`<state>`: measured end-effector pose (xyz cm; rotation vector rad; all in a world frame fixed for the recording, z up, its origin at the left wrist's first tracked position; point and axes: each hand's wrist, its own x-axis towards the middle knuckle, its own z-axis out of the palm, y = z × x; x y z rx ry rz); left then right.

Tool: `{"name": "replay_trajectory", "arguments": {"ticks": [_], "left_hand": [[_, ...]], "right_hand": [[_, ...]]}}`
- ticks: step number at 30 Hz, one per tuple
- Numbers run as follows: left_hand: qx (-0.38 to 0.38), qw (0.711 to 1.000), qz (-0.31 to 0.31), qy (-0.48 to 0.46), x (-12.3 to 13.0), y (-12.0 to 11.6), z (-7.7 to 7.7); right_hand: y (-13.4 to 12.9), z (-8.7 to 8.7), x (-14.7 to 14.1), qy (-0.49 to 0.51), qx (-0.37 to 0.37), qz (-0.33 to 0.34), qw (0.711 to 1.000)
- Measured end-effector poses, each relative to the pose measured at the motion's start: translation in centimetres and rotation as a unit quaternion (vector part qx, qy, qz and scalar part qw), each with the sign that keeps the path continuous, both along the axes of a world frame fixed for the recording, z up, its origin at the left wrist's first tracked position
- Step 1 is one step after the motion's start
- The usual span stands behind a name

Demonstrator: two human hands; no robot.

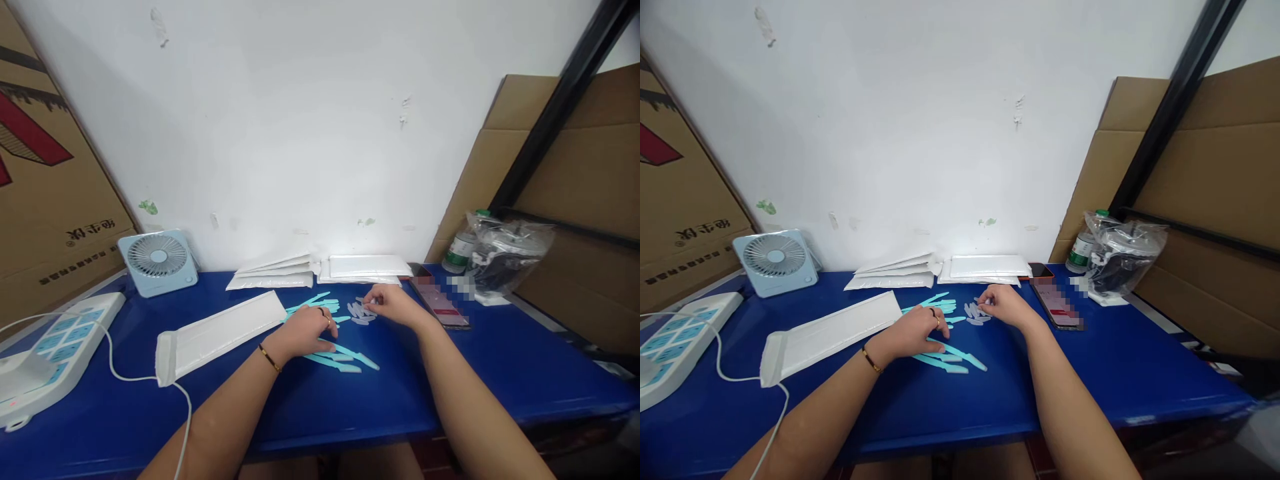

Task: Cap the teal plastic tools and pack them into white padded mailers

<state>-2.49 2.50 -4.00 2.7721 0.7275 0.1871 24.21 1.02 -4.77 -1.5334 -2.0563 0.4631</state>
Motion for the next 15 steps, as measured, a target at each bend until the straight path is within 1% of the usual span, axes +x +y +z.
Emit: {"name": "replay_trajectory", "arguments": {"ticks": [1, 3, 6, 7, 9, 11, 13, 15], "left_hand": [[-0.004, 1.0, -0.005, 0.009, 0.3, -0.2, -0.2], [0.0, 1.0, 0.012, 0.013, 0.7, -0.3, -0.6], [0.011, 0.997, 0.074, -0.005, 0.7, 0.1, -0.8], [0.012, 0.996, 0.092, -0.011, 0.6, 0.3, -0.7], [0.016, 0.993, 0.115, -0.017, 0.3, 0.7, -0.6], [0.025, 0.991, 0.13, -0.018, 0.0, 1.0, -0.3], [0.032, 0.988, 0.149, -0.02, -0.5, 1.4, -0.1], [0.037, 0.984, 0.172, -0.024, -1.0, 1.7, 0.0]], "right_hand": [[-0.1, 0.1, 0.0, 0.009, -0.007, 0.006, 1.0], [-0.5, 0.5, -0.2, 0.035, -0.041, 0.032, 0.998], [-1.0, 1.0, -0.8, 0.063, -0.121, 0.097, 0.986], [-1.1, 1.0, -1.1, 0.063, -0.137, 0.114, 0.982], [-1.2, 1.0, -1.6, 0.057, -0.139, 0.129, 0.98], [-1.0, 0.6, -1.8, 0.049, -0.121, 0.128, 0.983], [-0.7, 0.2, -1.6, 0.051, -0.1, 0.11, 0.988], [-0.4, -0.1, -1.1, 0.056, -0.08, 0.073, 0.993]]}}
